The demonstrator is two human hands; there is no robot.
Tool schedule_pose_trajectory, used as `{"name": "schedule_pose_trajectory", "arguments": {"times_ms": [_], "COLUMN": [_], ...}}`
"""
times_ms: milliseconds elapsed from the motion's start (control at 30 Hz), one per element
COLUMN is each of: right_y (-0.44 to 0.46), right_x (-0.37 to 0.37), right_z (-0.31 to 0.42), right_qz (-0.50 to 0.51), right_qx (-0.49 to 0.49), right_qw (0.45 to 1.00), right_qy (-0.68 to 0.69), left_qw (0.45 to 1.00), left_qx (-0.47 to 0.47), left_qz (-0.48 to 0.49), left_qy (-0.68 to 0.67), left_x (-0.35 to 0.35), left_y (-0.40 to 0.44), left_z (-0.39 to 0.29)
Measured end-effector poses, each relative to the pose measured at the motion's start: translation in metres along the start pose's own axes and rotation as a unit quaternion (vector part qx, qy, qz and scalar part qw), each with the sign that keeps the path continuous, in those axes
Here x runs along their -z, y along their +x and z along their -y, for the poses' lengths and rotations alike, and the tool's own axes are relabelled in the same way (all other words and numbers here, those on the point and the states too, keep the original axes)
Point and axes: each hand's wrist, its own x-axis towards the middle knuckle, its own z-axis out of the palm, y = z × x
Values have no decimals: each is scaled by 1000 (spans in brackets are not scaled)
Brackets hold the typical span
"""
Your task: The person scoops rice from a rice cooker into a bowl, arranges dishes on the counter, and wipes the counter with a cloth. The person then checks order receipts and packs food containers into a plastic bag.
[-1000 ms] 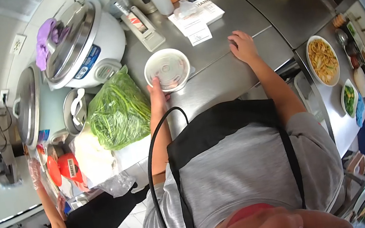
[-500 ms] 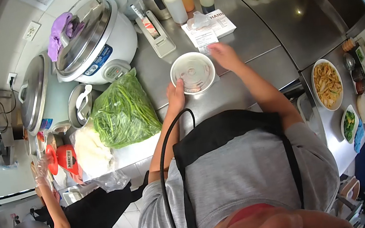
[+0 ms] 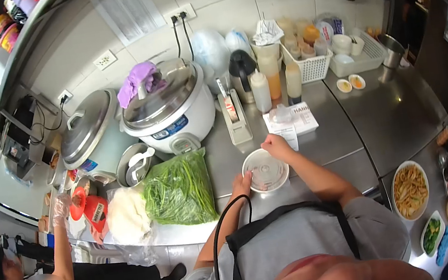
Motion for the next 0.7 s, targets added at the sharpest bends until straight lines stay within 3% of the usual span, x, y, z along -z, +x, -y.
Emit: {"name": "schedule_pose_trajectory", "arguments": {"times_ms": [167, 233, 300, 333, 367, 433, 533, 667, 700], "right_y": [-40, -75, -99, -110, -119, -128, -133, -133, -133], "right_x": [33, 49, 61, 69, 70, 75, 87, 90, 88], "right_z": [-39, -44, -67, -57, -61, -68, -59, -55, -58], "right_qz": [-50, -53, -78, -106, -131, -209, -205, -164, -154], "right_qx": [-115, -162, -50, 1, -1, 53, -12, -9, -4], "right_qw": [986, 975, 995, 994, 991, 976, 979, 986, 987], "right_qy": [111, 143, 46, -23, 34, -15, -13, -38, -37], "left_qw": [998, 995, 998, 998, 999, 997, 983, 924, 915], "left_qx": [14, -42, 34, 25, 15, -1, 63, 147, 186], "left_qz": [-41, -47, -57, -53, -49, -83, -125, -106, -131], "left_qy": [51, 78, 18, 18, 18, 4, -115, -338, -333], "left_x": [6, 2, 5, 4, 4, -3, -10, -2, 4], "left_y": [-18, -12, -32, -30, -28, -22, -17, -21, -19], "left_z": [-49, -19, -77, -72, -63, -43, -29, -53, -58]}}
